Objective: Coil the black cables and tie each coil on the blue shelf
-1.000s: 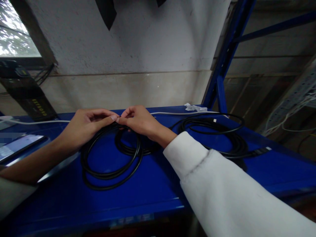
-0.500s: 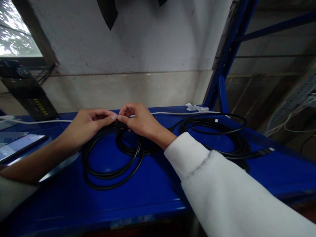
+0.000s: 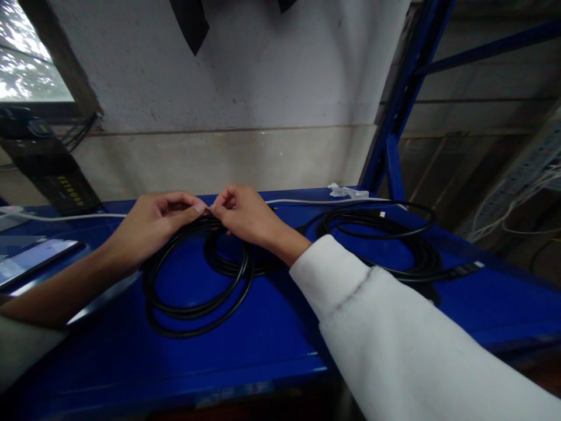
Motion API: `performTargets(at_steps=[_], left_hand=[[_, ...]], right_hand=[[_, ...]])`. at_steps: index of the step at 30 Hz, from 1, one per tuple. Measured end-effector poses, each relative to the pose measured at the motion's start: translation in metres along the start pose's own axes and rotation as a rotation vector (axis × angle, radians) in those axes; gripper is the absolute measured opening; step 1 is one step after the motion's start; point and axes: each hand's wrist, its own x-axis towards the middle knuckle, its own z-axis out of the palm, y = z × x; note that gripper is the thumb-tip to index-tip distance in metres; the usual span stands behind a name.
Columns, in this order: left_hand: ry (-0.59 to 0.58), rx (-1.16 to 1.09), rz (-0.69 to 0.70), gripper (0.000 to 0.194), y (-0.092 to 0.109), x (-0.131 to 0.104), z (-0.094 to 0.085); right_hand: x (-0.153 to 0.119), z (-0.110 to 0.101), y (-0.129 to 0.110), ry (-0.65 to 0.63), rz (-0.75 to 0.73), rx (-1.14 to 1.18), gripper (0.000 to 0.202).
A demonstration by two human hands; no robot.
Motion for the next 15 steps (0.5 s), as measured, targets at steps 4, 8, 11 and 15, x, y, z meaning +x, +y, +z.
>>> performTargets(at_steps=[4, 8, 11, 15], left_hand=[[-0.027, 0.040, 0.053, 0.026, 0.0030, -0.0001, 0.0010], [-0.048, 0.059, 0.065, 0.026, 0.0030, 0.0003, 0.0020], [-0.035, 0.009, 0.041, 0.026, 0.0023, 0.0003, 0.0017], [-0.004, 0.005, 0.000, 0.025, 0.0008, 0.0007, 0.0009]], right_hand=[[0.0011, 0.0003, 0.0012, -0.015, 0.031, 0.036, 0.014], [0.0009, 0.0006, -0.0008, -0.008, 0.067, 0.047, 0.015], [0.0007, 0.0012, -0.0013, 0.003, 0.071, 0.045, 0.015], [0.0006, 0.0011, 0.0004, 0.017, 0.062, 0.007, 0.013]])
